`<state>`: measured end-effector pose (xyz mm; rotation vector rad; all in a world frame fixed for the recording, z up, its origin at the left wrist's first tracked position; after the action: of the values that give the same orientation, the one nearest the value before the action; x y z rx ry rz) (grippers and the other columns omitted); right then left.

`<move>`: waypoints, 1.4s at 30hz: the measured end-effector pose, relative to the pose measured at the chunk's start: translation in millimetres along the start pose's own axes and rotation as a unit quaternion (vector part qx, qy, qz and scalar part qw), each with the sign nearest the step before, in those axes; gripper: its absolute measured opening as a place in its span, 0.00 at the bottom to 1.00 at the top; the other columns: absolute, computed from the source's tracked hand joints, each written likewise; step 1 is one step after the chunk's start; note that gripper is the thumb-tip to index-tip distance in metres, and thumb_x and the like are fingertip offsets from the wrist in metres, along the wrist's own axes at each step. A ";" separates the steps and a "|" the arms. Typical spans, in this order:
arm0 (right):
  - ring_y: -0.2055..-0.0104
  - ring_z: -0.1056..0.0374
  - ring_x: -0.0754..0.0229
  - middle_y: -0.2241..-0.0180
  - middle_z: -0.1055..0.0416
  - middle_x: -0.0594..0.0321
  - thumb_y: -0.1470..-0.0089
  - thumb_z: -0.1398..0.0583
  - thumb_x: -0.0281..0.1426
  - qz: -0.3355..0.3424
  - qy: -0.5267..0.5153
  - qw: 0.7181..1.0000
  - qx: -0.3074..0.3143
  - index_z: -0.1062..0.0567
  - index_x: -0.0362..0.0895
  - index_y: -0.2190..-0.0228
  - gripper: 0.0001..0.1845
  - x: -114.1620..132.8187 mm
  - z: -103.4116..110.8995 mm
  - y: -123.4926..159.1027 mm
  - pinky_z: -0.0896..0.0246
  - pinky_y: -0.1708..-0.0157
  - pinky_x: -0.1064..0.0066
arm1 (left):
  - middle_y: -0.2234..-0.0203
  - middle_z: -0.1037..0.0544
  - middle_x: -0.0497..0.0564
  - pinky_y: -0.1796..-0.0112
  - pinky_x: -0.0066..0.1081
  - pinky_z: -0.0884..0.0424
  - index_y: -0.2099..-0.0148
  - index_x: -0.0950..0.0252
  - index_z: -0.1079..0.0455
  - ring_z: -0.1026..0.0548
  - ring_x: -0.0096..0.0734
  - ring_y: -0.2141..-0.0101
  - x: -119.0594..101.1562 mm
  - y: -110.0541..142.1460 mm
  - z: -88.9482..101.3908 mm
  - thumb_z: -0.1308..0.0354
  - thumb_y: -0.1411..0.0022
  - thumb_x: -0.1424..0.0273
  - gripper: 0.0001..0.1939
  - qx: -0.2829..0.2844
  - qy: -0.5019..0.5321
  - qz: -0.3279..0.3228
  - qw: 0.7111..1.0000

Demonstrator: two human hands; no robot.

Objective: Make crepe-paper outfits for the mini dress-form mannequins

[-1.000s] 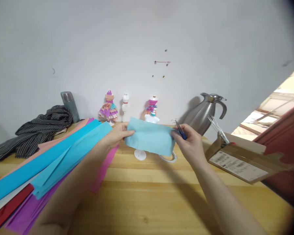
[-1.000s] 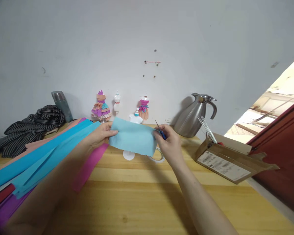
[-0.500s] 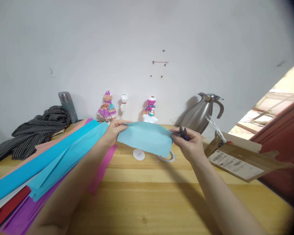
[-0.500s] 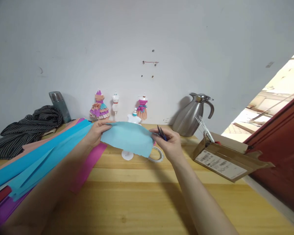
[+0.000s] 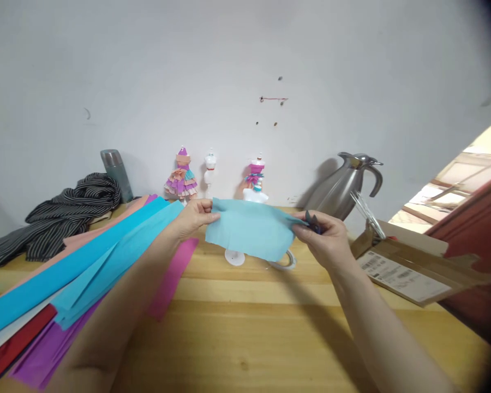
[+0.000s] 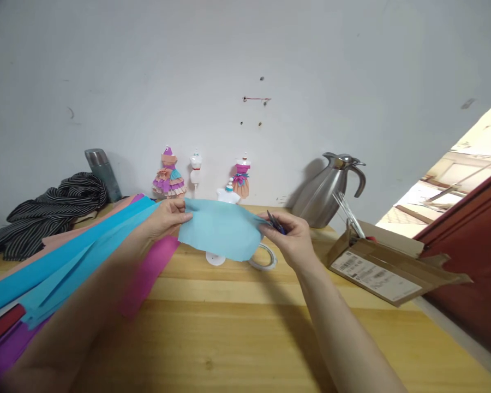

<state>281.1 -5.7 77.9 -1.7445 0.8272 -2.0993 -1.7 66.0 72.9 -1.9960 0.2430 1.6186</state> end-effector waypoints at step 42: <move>0.86 0.59 0.73 0.87 0.50 0.76 0.64 0.33 0.32 -0.142 -0.127 0.980 -0.046 0.32 0.44 0.80 0.11 -3.0 -33.7 -4.9 0.67 0.86 0.76 | 0.74 0.21 0.50 0.69 0.29 0.30 0.67 0.66 0.25 0.26 0.30 0.73 5.9 -20.8 -8.0 0.32 0.55 0.62 0.15 -0.075 0.029 -0.007 0.997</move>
<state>250.0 8.1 74.9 -2.2400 0.6429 -1.9665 16.3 80.2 74.5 -2.1553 0.1320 1.6136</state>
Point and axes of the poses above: each hand's wrist, its own y-axis away from the middle knuckle, its own z-axis out of the back of the hand, x = y × z, the point moved 2 cm from there along -y, towards the middle knuckle
